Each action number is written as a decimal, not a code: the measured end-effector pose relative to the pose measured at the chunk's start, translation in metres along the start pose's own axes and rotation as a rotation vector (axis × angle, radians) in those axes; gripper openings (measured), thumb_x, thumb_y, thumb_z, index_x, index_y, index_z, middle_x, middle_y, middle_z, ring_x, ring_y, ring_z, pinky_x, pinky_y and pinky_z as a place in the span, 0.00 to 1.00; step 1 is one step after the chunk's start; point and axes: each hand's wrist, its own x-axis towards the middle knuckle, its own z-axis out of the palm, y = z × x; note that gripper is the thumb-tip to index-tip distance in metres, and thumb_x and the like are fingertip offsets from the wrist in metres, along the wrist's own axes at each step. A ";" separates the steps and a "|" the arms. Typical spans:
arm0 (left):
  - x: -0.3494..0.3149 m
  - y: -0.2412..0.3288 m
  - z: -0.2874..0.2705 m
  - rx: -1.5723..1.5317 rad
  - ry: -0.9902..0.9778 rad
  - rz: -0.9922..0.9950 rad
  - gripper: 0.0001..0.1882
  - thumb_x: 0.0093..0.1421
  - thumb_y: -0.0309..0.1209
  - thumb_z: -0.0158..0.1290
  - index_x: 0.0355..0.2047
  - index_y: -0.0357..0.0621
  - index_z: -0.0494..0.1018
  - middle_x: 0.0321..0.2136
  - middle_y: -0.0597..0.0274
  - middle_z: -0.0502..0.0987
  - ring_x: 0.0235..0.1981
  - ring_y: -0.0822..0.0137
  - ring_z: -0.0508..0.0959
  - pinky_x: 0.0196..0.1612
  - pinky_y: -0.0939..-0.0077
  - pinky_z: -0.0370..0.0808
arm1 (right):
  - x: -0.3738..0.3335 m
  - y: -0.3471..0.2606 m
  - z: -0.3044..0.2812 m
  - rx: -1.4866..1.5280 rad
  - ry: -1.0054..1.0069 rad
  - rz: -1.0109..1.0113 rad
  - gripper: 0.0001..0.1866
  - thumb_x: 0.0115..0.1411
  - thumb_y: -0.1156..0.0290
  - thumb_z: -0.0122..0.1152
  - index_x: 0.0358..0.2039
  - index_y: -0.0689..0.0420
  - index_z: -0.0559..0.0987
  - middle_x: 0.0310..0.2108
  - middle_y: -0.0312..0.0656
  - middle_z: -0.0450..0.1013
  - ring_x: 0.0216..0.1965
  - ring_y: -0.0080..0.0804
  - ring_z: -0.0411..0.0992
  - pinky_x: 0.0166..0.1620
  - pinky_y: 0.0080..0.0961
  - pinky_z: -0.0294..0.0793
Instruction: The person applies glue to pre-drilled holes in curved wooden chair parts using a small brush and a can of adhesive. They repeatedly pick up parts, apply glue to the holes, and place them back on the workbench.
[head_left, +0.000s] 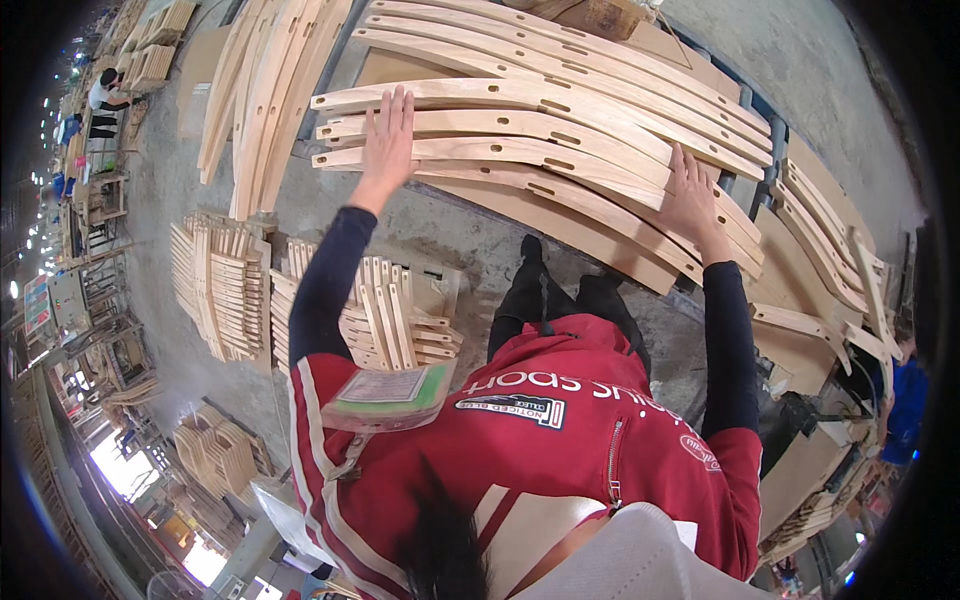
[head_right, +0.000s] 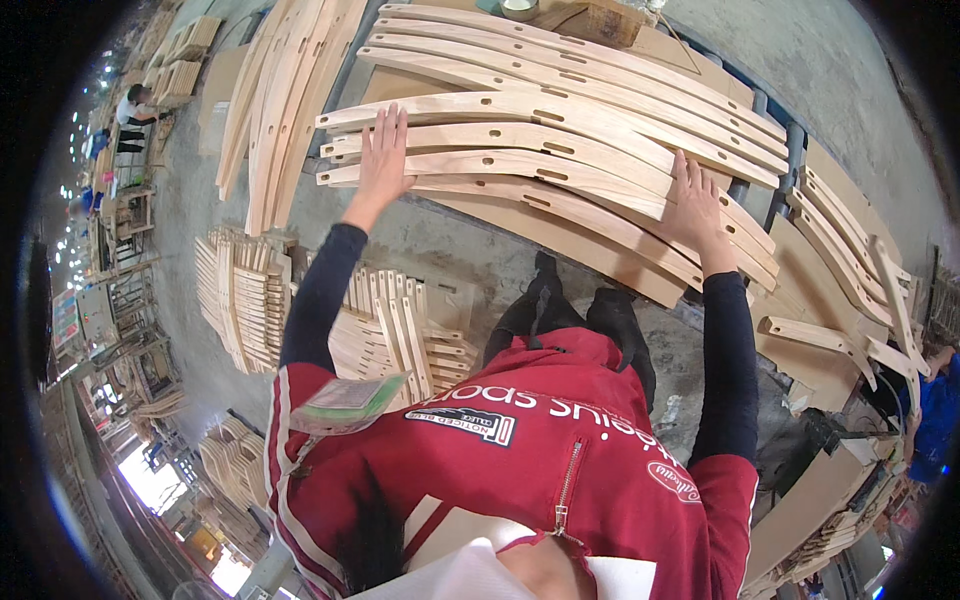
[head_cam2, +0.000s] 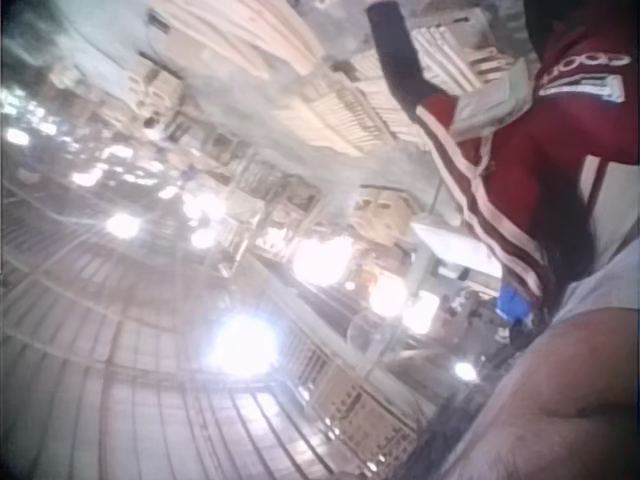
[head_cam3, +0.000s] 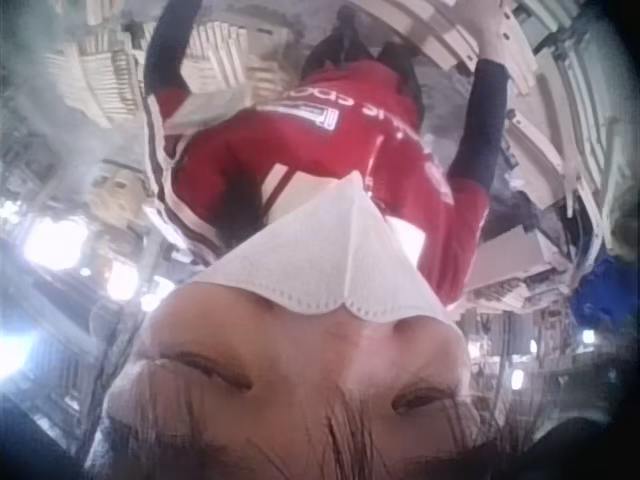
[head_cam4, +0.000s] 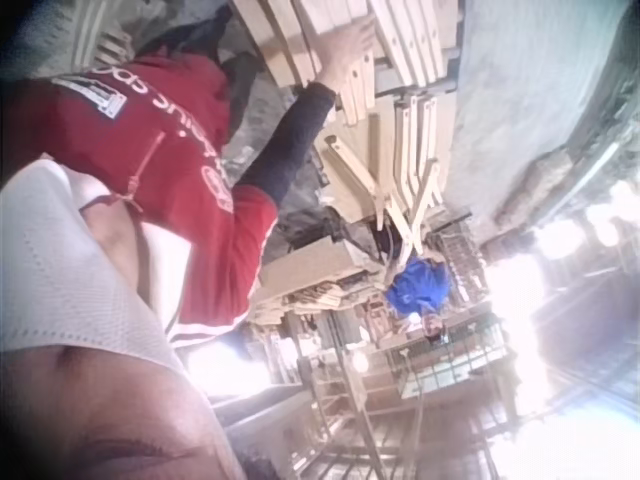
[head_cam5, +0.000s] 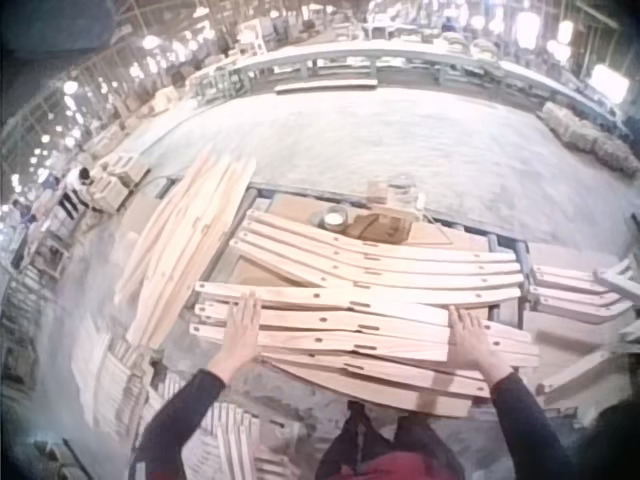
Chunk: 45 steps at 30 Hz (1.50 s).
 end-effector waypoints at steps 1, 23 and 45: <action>0.011 -0.010 0.002 0.036 -0.055 0.041 0.67 0.36 0.38 0.71 0.71 0.40 0.40 0.70 0.44 0.44 0.71 0.47 0.48 0.69 0.46 0.51 | 0.002 -0.001 0.001 -0.004 -0.013 0.008 0.63 0.41 0.56 0.71 0.72 0.56 0.42 0.65 0.56 0.55 0.65 0.57 0.56 0.66 0.48 0.55; 0.057 -0.038 0.018 -0.146 -0.159 0.224 0.57 0.31 0.37 0.69 0.62 0.32 0.55 0.56 0.38 0.64 0.61 0.44 0.63 0.65 0.49 0.58 | -0.089 -0.104 0.022 0.441 0.535 0.007 0.31 0.58 0.76 0.62 0.63 0.54 0.66 0.65 0.53 0.57 0.68 0.53 0.54 0.67 0.47 0.58; -0.173 0.020 -0.120 -0.332 0.009 0.173 0.54 0.35 0.43 0.69 0.59 0.28 0.57 0.51 0.37 0.67 0.54 0.39 0.66 0.59 0.51 0.62 | -0.074 -0.170 0.134 2.926 0.088 0.229 0.29 0.68 0.48 0.41 0.61 0.54 0.69 0.61 0.44 0.68 0.60 0.45 0.66 0.63 0.52 0.63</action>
